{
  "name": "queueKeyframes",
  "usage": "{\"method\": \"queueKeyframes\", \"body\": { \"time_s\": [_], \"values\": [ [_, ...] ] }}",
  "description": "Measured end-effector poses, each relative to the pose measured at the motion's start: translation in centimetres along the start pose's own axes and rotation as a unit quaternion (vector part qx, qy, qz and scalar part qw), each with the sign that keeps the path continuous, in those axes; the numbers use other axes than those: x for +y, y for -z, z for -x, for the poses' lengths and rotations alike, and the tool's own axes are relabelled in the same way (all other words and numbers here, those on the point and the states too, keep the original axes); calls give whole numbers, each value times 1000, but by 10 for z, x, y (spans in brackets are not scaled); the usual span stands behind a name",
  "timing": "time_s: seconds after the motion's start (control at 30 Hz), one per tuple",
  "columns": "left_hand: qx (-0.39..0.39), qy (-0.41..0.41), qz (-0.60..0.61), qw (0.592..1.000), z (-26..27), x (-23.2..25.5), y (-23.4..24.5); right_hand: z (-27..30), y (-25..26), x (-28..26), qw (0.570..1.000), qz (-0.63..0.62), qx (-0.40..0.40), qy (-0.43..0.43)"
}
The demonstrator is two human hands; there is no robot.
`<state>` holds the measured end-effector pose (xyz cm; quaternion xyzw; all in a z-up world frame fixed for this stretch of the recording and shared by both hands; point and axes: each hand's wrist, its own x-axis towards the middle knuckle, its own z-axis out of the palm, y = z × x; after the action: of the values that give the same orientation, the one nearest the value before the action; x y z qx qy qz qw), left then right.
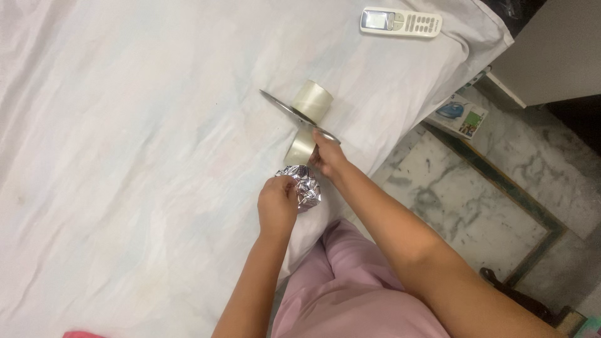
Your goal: The person wraps a small item using blue and silver foil paper on a white-covered table. They fold the paper around the item, cut and apply clear tape with scissors, and adjust the wrapped package to secure the ends.
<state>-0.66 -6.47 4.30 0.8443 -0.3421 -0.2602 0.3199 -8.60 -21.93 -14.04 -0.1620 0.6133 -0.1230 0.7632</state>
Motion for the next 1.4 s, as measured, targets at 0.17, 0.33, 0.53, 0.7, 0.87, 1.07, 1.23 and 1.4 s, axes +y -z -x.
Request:
{"method": "queueKeyframes", "body": {
  "time_s": [0.17, 0.33, 0.53, 0.7, 0.87, 1.07, 1.23, 1.4],
  "values": [
    [0, 20, 29, 999, 2, 1, 3, 20, -15, -15, 999, -13, -49, 2],
    [-12, 22, 21, 999, 3, -1, 0, 41, -22, -56, 978, 120, -131, 107],
    [8, 13, 51, 999, 3, -10, -1, 81, 17, -103, 889, 366, -168, 218],
    [-8, 1, 32, 999, -1, -12, -1, 123, 43, -117, 823, 448, -242, 250],
    [-56, 27, 47, 997, -2, -7, 3, 157, 47, -116, 844, 430, -259, 191],
    [-70, -10, 52, 996, -4, -9, 6, 175, 55, -113, 834, 440, -257, 210],
    [-89, -26, 46, 995, -6, -15, 3, 181, 55, -105, 836, 432, -243, 234],
    [-95, -42, 37, 994, -5, -21, 1, 186, 59, -96, 844, 393, -261, 256]
  ]
}}
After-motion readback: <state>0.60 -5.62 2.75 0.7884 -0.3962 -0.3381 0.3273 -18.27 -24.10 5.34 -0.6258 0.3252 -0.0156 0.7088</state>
